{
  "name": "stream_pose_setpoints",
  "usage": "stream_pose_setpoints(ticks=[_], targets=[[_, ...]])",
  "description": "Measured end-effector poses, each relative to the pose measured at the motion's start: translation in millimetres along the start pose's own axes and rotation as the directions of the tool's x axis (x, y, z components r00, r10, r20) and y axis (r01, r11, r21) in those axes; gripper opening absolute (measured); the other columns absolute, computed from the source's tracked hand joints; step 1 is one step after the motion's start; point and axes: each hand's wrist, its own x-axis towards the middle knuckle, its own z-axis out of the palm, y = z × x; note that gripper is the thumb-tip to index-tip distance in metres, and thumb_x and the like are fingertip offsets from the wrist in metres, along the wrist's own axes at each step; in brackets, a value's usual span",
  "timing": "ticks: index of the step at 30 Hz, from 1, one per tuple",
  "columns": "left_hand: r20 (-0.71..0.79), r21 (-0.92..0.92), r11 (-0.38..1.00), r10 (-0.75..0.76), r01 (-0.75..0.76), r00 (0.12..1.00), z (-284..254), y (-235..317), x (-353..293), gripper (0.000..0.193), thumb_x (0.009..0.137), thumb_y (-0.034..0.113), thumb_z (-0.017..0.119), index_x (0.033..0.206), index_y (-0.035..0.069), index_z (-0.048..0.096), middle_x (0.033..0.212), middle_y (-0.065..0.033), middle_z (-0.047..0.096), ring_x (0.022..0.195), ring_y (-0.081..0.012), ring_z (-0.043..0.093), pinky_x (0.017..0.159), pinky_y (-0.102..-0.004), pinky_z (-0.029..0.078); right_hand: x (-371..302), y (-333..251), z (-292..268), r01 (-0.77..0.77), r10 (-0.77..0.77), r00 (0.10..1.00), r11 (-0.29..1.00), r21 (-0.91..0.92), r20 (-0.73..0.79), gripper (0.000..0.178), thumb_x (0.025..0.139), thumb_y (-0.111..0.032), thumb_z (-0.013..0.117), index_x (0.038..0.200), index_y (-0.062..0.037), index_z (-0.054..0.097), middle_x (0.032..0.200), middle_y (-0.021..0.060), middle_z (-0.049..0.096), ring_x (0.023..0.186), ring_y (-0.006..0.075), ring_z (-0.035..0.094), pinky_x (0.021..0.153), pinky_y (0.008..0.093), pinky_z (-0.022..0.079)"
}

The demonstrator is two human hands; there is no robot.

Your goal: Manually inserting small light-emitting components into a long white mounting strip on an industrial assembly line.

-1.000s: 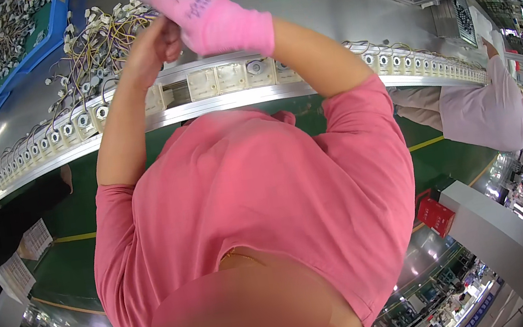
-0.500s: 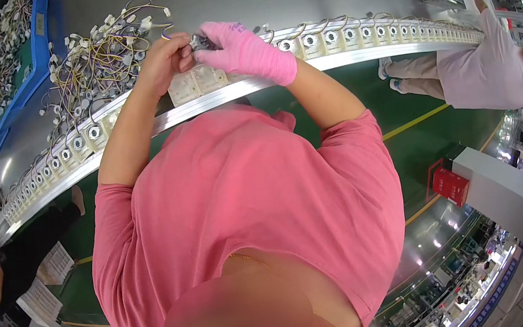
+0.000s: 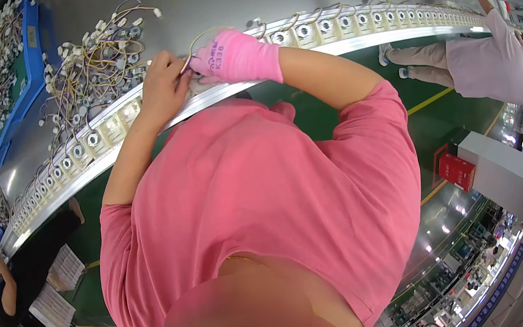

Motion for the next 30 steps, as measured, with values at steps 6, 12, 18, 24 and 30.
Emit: stream_pose_setpoints(ticks=[6, 12, 18, 24, 30], targets=[[-0.056, 0.084, 0.996, -0.008, 0.012, 0.998, 13, 1, -4, 0.016, 0.072, 0.003, 0.060, 0.088, 0.003, 0.056, 0.083, -0.0126, 0.049, 0.083, -0.0312, 0.048, 0.071, -0.0401, 0.038, -3, 6, 23, 0.095, -0.108, 0.982, 0.991, -0.093, -0.153, 0.026, 0.081, -0.033, 0.054, 0.092, -0.0097, 0.054, 0.090, 0.0065, 0.057, 0.084, 0.0227, 0.057, 0.070, 0.0385, 0.044], [-0.104, 0.068, 0.993, -0.086, 0.094, 0.991, 22, 5, -5, 0.017, 0.074, 0.004, 0.058, 0.090, 0.003, 0.054, 0.088, -0.0122, 0.051, 0.087, -0.0309, 0.048, 0.076, -0.0402, 0.035, -14, -22, 51, -0.132, 0.131, 0.843, 0.991, 0.036, -0.522, 0.014, 0.074, -0.024, 0.058, 0.083, -0.0136, 0.057, 0.086, 0.0050, 0.052, 0.086, 0.0233, 0.053, 0.075, 0.0390, 0.039], [-0.132, 0.092, 0.990, -0.096, 0.109, 0.987, 21, 7, -5, 0.018, 0.069, 0.002, 0.057, 0.087, 0.002, 0.054, 0.086, -0.0137, 0.052, 0.083, -0.0327, 0.049, 0.074, -0.0407, 0.037, -13, -16, 42, -0.079, 0.156, 0.867, 0.981, 0.179, -0.473, 0.017, 0.076, -0.024, 0.059, 0.089, -0.0129, 0.059, 0.087, 0.0062, 0.051, 0.088, 0.0254, 0.052, 0.074, 0.0402, 0.039], [-0.049, 0.154, 0.985, -0.068, 0.075, 0.996, 16, 7, -5, 0.016, 0.077, 0.007, 0.058, 0.091, 0.001, 0.056, 0.089, -0.0142, 0.052, 0.086, -0.0321, 0.049, 0.075, -0.0422, 0.037, 4, 5, 28, 0.063, 0.023, 0.828, 0.989, 0.133, -0.560, 0.021, 0.076, -0.023, 0.058, 0.094, -0.0125, 0.056, 0.093, 0.0063, 0.058, 0.092, 0.0247, 0.055, 0.080, 0.0403, 0.040], [-0.071, 0.124, 0.992, -0.006, 0.014, 0.997, 16, 1, -5, 0.012, 0.079, 0.008, 0.060, 0.087, 0.000, 0.057, 0.083, -0.0137, 0.053, 0.078, -0.0314, 0.050, 0.068, -0.0394, 0.039, 7, 8, -12, 0.089, -0.089, 0.996, 0.996, 0.006, -0.017, 0.020, 0.078, -0.017, 0.055, 0.095, -0.0081, 0.054, 0.082, 0.0109, 0.061, 0.081, 0.0290, 0.060, 0.072, 0.0410, 0.045]])
